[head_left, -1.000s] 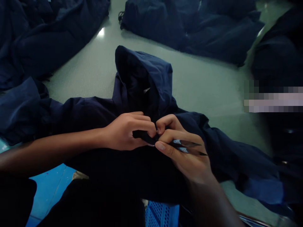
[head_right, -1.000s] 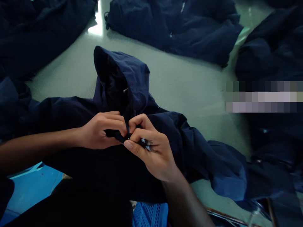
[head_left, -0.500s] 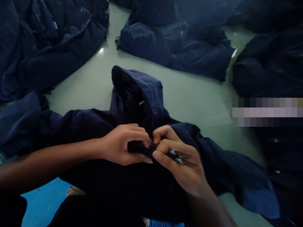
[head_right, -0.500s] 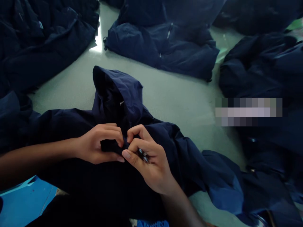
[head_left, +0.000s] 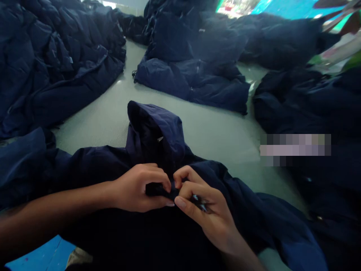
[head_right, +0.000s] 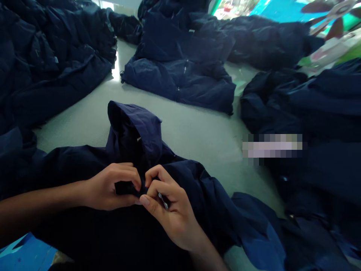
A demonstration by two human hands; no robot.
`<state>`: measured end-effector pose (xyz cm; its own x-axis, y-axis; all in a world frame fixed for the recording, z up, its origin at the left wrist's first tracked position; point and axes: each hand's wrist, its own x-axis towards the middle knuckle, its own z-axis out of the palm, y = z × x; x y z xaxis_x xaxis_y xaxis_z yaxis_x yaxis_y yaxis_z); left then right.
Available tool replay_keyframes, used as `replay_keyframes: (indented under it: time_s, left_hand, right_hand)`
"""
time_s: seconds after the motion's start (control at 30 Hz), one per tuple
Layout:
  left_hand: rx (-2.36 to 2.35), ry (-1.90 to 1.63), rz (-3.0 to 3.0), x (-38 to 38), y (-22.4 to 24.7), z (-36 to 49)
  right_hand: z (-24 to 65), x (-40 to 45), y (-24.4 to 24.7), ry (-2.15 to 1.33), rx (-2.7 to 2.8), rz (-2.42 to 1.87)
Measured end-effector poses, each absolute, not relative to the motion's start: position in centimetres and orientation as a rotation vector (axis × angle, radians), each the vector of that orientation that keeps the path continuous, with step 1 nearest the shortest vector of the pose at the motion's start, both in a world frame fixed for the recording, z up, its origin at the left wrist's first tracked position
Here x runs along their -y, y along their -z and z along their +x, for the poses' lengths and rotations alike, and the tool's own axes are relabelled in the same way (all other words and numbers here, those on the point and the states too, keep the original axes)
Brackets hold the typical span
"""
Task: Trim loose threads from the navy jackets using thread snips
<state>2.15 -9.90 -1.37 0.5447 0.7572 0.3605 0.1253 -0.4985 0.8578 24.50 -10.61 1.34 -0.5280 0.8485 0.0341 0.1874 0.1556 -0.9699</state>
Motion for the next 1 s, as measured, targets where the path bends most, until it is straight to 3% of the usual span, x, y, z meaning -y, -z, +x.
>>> replay_keyframes:
  time_s: [1.0]
  left_hand:
    - [-0.895, -0.853, 1.895, 10.43, 2.2, 2.6]
  right_hand:
    - [24.28, 10.86, -1.29, -1.461, 1.847, -0.969]
